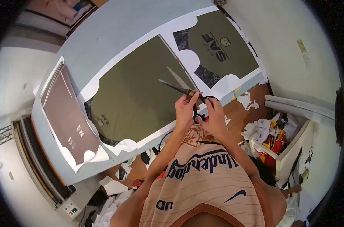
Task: Cutting patterns out of fabric using scissors on a production table and on the lap.
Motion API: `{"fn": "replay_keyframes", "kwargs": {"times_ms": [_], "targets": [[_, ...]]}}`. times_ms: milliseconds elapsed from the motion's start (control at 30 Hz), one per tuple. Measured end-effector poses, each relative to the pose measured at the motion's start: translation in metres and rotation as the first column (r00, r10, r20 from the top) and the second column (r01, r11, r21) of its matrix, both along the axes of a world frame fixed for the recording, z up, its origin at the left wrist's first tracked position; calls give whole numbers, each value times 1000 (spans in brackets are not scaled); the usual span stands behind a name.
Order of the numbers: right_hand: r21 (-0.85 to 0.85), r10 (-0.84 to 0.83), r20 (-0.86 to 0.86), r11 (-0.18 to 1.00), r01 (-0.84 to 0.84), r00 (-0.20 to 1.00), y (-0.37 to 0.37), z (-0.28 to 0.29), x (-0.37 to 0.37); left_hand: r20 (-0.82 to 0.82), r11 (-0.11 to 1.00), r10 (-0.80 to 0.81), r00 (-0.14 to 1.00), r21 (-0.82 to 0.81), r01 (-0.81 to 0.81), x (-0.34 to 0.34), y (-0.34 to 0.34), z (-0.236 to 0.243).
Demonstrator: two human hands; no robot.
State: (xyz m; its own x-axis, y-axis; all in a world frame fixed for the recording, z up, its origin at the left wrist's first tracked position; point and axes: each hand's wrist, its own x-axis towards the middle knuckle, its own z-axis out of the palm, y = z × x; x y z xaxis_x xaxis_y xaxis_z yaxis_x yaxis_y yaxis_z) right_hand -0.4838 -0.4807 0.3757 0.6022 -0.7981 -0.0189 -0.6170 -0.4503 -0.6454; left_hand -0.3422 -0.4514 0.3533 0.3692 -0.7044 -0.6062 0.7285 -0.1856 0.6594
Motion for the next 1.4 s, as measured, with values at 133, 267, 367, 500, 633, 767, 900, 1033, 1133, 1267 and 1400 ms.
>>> {"fn": "replay_keyframes", "kwargs": {"times_ms": [133,267,367,500,633,767,900,1033,1133,1267,1400], "targets": [[74,38,127,996,-47,991,0,3,1,-21,995,40,999,-88,-41,8,17,-19],[614,-361,276,780,126,891,-19,-27,-20,18,985,123,992,-120,-120,21,36,-15],[435,-439,309,854,285,844,-48,-117,-33,123,984,135,983,-137,-118,22,41,1],[-273,-114,-53,957,95,992,-38,-221,-47,160,989,110,981,-118,-92,20,37,18],[-95,-23,40,995,27,999,-7,-201,-18,297,993,113,948,-76,-94,28,44,35],[248,-272,506,955,164,819,-9,-90,29,414,991,90,906,53,-123,35,49,47],[88,-39,594,996,-17,804,-13,14,60,462,998,16,887,49,-43,29,45,42],[121,-39,569,992,-37,822,-10,20,75,515,999,41,856,4,-50,24,49,30],[184,-76,549,982,-32,832,-6,22,74,518,995,57,854,38,-90,25,46,31],[251,-145,538,968,7,831,6,22,77,670,994,92,737,-23,-104,24,49,29],[387,-250,488,921,49,836,12,21,82,821,997,-9,571,50,-56,32,54,23]]}}
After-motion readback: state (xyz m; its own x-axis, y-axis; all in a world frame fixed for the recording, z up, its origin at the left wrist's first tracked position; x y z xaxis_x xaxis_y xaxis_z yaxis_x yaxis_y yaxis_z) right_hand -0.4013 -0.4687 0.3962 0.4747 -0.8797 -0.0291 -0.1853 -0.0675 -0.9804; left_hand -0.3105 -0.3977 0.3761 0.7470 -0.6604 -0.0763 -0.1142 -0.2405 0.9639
